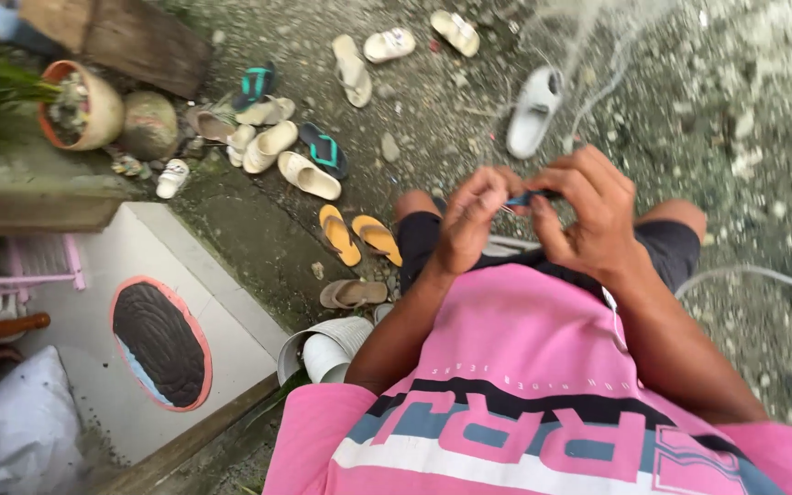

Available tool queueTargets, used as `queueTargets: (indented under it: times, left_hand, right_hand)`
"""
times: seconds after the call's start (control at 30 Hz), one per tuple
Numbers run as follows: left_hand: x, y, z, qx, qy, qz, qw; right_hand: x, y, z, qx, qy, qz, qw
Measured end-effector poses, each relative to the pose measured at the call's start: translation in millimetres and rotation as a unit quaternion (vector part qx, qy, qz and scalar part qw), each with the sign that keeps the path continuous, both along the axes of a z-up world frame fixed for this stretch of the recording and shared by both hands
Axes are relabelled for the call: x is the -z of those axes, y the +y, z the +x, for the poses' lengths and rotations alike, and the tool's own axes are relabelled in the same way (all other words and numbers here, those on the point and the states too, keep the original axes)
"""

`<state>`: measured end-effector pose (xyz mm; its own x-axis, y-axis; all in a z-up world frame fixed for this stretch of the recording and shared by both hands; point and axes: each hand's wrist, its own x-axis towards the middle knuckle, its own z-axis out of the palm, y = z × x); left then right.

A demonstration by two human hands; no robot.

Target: Repairing a fishing net by threading line through the mesh and tying knots using a blue netting needle.

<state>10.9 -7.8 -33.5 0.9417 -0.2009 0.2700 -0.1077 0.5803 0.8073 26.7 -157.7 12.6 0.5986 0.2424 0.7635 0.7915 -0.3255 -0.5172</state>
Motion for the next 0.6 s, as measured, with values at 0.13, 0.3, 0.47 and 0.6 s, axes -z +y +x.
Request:
queueTargets:
  times: [0.13, 0.3, 0.47, 0.6]
  left_hand:
    - [-4, -2, 3, 0.002, -0.028, -0.004, 1.0]
    - [-19, 3, 5, 0.063, -0.076, 0.147, 0.984]
    - [-47, 2, 7, 0.017, -0.182, 0.264, 0.947]
    - [-42, 1, 7, -0.029, -0.3, 0.348, 0.888]
  right_hand:
    - [-12, -19, -6, 0.047, -0.046, -0.08, 0.995]
    - [-43, -45, -28, 0.139, 0.018, -0.279, 0.95]
    - [-70, -46, -52, 0.163, 0.179, -0.426, 0.871]
    - [-70, -41, -59, -0.03, 0.268, -0.239, 0.933]
